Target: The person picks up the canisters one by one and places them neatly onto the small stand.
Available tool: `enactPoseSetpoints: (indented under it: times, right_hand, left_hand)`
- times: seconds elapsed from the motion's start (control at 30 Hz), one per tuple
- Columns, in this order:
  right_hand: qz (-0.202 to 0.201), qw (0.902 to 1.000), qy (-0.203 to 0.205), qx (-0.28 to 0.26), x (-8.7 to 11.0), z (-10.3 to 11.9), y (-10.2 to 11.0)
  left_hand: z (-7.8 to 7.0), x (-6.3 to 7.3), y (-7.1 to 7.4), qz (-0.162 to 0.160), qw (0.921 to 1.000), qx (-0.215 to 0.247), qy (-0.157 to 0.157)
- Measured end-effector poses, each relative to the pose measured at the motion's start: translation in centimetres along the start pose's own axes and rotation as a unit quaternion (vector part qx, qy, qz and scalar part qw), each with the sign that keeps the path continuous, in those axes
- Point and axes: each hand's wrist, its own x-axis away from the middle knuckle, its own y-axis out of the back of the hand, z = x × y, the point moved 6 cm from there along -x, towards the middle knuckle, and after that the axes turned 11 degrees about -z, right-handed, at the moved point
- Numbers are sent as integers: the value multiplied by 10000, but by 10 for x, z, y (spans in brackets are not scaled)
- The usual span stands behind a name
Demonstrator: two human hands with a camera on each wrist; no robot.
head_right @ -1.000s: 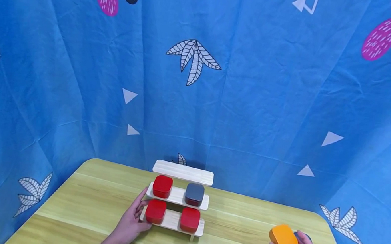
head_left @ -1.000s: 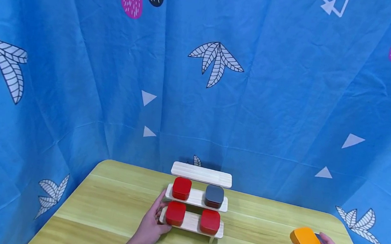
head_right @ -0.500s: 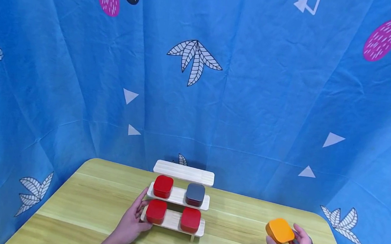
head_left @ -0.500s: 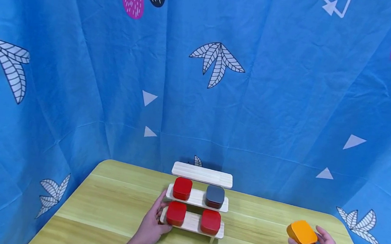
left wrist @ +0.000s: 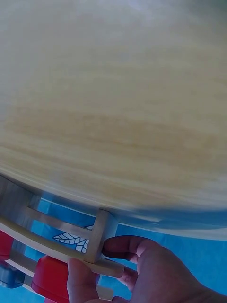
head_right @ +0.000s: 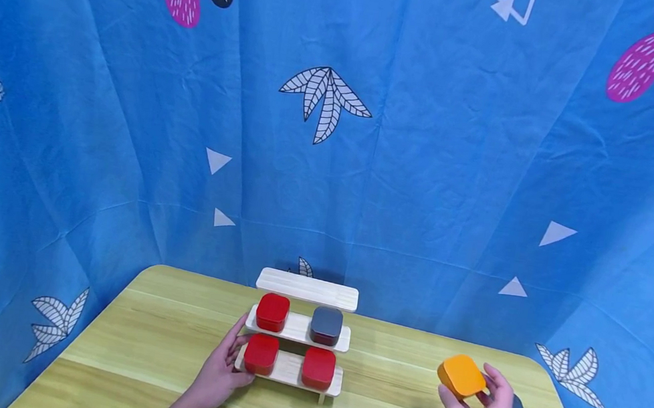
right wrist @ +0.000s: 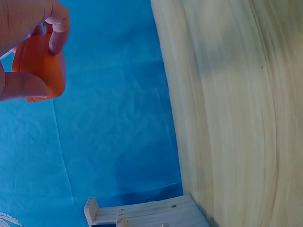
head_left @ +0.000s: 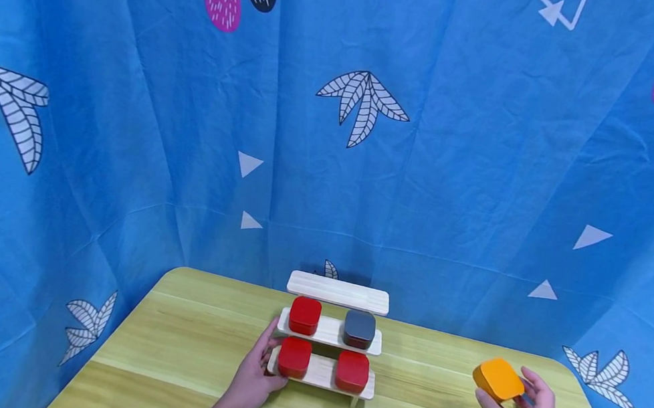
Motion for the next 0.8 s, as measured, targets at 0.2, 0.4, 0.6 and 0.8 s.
enactPoseSetpoints:
  times: [0.2,0.4,0.6,0.8]
  right_hand:
    - [94,9999,-54,27,2,5,-5]
    - [124,9999,41,22,3,10,-7]
    - [264,9996,85,-57,3,16,-11]
    - [301,9992,229,-154,7,22,-15]
  left_hand:
    - [-1,0,0,5,10000,17,-11]
    - [-1,1,0,38,10000,75,-26]
    - [-2,2,-1,2,10000,61,33]
    - [-1,1,0,-8,10000,3,12]
